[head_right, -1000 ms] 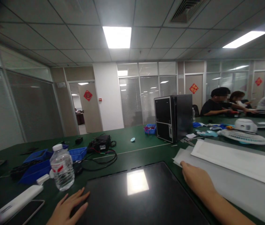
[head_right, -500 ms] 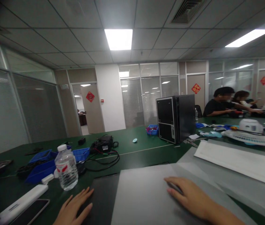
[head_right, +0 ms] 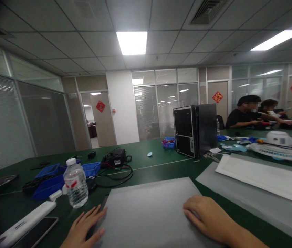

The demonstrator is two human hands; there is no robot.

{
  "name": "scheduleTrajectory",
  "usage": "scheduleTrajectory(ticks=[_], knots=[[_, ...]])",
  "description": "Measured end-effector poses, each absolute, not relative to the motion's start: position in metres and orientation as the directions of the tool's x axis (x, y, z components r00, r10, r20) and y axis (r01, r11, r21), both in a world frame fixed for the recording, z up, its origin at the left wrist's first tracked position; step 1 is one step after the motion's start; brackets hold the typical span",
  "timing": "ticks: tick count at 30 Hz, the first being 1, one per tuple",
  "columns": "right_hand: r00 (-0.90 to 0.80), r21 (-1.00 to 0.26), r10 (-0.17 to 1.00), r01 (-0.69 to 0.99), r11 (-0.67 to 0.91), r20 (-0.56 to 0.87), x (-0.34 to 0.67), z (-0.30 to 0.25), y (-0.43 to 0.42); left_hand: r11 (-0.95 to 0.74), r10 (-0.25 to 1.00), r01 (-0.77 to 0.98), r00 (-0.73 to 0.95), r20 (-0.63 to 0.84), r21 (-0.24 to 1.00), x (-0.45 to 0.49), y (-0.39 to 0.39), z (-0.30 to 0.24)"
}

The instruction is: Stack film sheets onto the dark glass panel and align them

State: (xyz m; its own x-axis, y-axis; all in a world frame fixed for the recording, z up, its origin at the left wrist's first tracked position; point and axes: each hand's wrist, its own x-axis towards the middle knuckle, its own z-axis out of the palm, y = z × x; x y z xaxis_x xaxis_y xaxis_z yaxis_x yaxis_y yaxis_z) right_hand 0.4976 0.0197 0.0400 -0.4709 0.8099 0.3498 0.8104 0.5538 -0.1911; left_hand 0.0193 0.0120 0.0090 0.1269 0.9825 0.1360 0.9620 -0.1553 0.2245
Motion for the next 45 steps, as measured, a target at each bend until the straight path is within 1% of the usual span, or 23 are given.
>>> scheduleTrajectory(ticks=[2, 3, 6, 8, 10, 13, 19, 24, 26, 28, 29, 32, 34, 37, 41, 45], knots=[[-0.460, -0.188, 0.822, 0.822, 0.537, 0.335, 0.505, 0.035, 0.027, -0.135, 0.983, 0.963, 0.100, 0.154, 0.234, 0.020, 0.013, 0.009], [-0.422, -0.172, 0.841, 0.851, 0.497, 0.339, 0.513, 0.031, 0.035, -0.119, 0.983, 0.964, 0.081, 0.165, 0.238, 0.021, 0.013, 0.009], [-0.203, -0.114, 0.889, 0.956, 0.271, 0.411, 0.553, 0.015, 0.063, -0.098, 0.977, 0.961, 0.043, 0.211, 0.259, 0.022, 0.015, 0.009], [-0.071, -0.114, 0.904, 0.985, 0.131, 0.422, 0.587, 0.003, 0.081, -0.111, 0.970, 0.957, 0.045, 0.239, 0.269, 0.021, 0.016, 0.009], [0.039, -0.128, 0.918, 0.992, 0.014, 0.394, 0.618, -0.008, 0.092, -0.120, 0.966, 0.957, 0.052, 0.251, 0.263, 0.020, 0.016, 0.008], [0.101, -0.148, 0.939, 0.988, -0.055, 0.328, 0.648, -0.019, 0.099, -0.136, 0.964, 0.961, 0.073, 0.254, 0.242, 0.017, 0.017, 0.005], [0.095, -0.151, 0.943, 0.987, -0.048, 0.319, 0.649, -0.026, 0.102, -0.170, 0.965, 0.962, 0.118, 0.235, 0.215, 0.007, 0.023, -0.011], [0.144, -0.180, 0.928, 0.980, -0.086, 0.343, 0.634, -0.014, 0.097, -0.198, 0.962, 0.963, 0.154, 0.227, 0.185, 0.002, 0.028, -0.016], [0.141, -0.202, 0.926, 0.977, -0.073, 0.351, 0.622, -0.006, 0.091, -0.197, 0.962, 0.964, 0.156, 0.223, 0.178, 0.002, 0.027, -0.015], [0.089, -0.223, 0.933, 0.975, -0.009, 0.349, 0.606, 0.002, 0.083, -0.194, 0.963, 0.965, 0.154, 0.223, 0.174, 0.002, 0.026, -0.013], [0.040, -0.243, 0.940, 0.969, 0.047, 0.340, 0.598, 0.006, 0.079, -0.195, 0.963, 0.965, 0.154, 0.220, 0.175, 0.002, 0.025, -0.013], [-0.106, -0.369, 0.946, 0.903, 0.220, 0.305, 0.577, 0.014, 0.067, -0.200, 0.962, 0.961, 0.155, 0.227, 0.190, 0.003, 0.023, -0.013], [-0.112, -0.411, 0.950, 0.882, 0.230, 0.292, 0.570, 0.016, 0.063, -0.198, 0.957, 0.960, 0.145, 0.253, 0.197, 0.004, 0.022, -0.015], [-0.077, -0.362, 0.956, 0.914, 0.181, 0.284, 0.568, 0.016, 0.060, -0.205, 0.947, 0.959, 0.145, 0.287, 0.194, 0.005, 0.023, -0.015], [-0.150, -0.360, 0.947, 0.899, 0.250, 0.283, 0.567, 0.019, 0.059, -0.223, 0.947, 0.955, 0.164, 0.277, 0.198, 0.007, 0.021, -0.010], [-0.075, -0.337, 0.936, 0.921, 0.198, 0.344, 0.564, 0.022, 0.060, -0.221, 0.945, 0.954, 0.159, 0.286, 0.200, 0.004, 0.022, -0.013]])
